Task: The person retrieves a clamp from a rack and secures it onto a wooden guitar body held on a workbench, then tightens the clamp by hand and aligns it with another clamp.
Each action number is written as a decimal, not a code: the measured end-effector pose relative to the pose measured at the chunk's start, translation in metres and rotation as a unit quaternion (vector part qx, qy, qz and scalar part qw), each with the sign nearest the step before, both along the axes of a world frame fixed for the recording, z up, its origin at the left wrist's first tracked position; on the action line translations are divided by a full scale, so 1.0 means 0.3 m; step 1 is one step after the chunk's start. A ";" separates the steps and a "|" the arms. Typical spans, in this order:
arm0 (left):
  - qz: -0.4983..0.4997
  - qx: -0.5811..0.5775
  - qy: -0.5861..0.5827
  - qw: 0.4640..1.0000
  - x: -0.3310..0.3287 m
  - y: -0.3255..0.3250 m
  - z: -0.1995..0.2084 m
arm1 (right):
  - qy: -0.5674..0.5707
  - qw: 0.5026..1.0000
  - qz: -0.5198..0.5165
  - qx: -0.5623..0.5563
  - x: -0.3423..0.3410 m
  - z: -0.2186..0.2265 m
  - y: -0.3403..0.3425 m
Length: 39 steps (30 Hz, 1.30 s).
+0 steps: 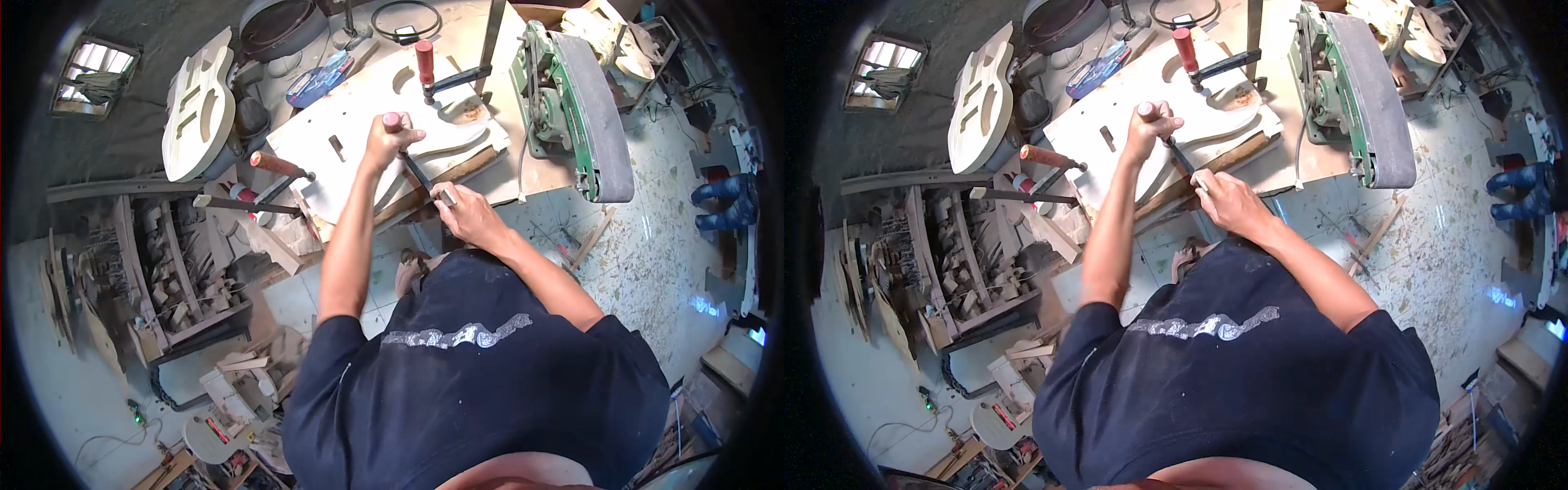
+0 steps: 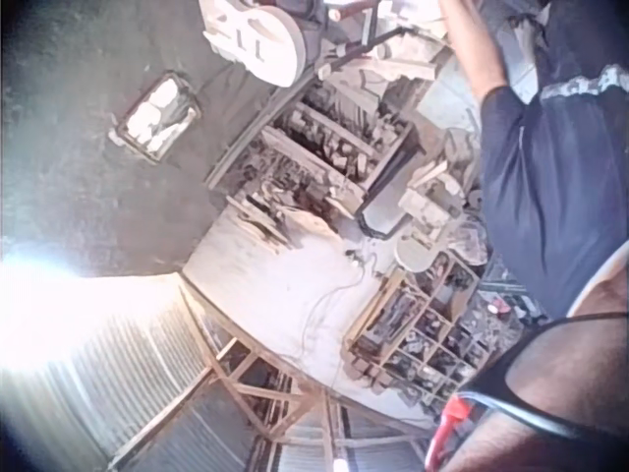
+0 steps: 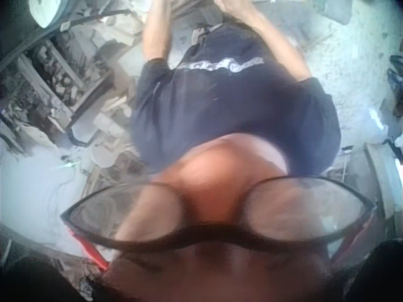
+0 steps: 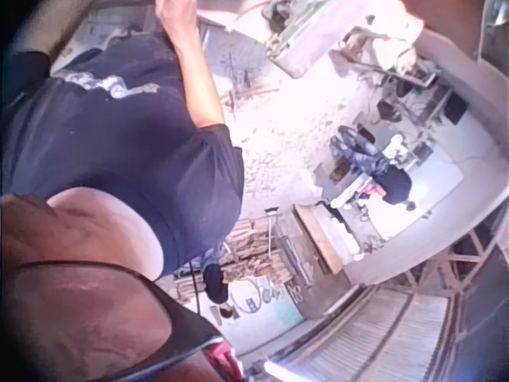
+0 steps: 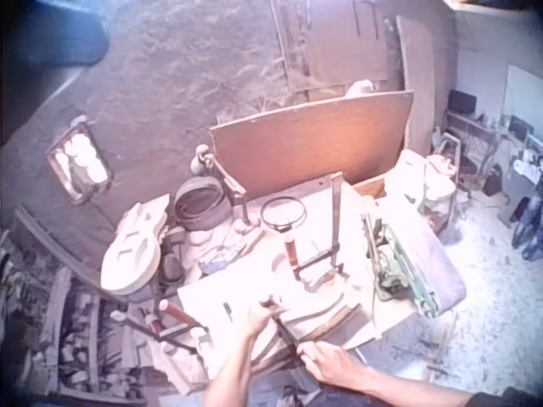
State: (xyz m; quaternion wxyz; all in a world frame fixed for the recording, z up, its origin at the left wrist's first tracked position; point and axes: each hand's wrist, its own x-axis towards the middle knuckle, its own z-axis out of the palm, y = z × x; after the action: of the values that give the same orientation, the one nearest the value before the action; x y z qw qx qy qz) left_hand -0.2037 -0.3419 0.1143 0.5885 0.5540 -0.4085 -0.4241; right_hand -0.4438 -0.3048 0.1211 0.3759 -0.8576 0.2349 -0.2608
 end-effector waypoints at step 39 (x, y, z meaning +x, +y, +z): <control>-0.316 0.044 0.012 0.948 0.082 -0.063 0.078 | 0.005 1.000 -0.015 0.009 -0.005 -0.011 0.015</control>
State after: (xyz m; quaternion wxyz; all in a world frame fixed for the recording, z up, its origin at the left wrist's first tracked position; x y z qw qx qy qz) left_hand -0.1791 -0.3607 0.1376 0.4036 0.4168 -0.5366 -0.6127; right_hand -0.4453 -0.3004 0.1179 0.3791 -0.8517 0.2516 -0.2600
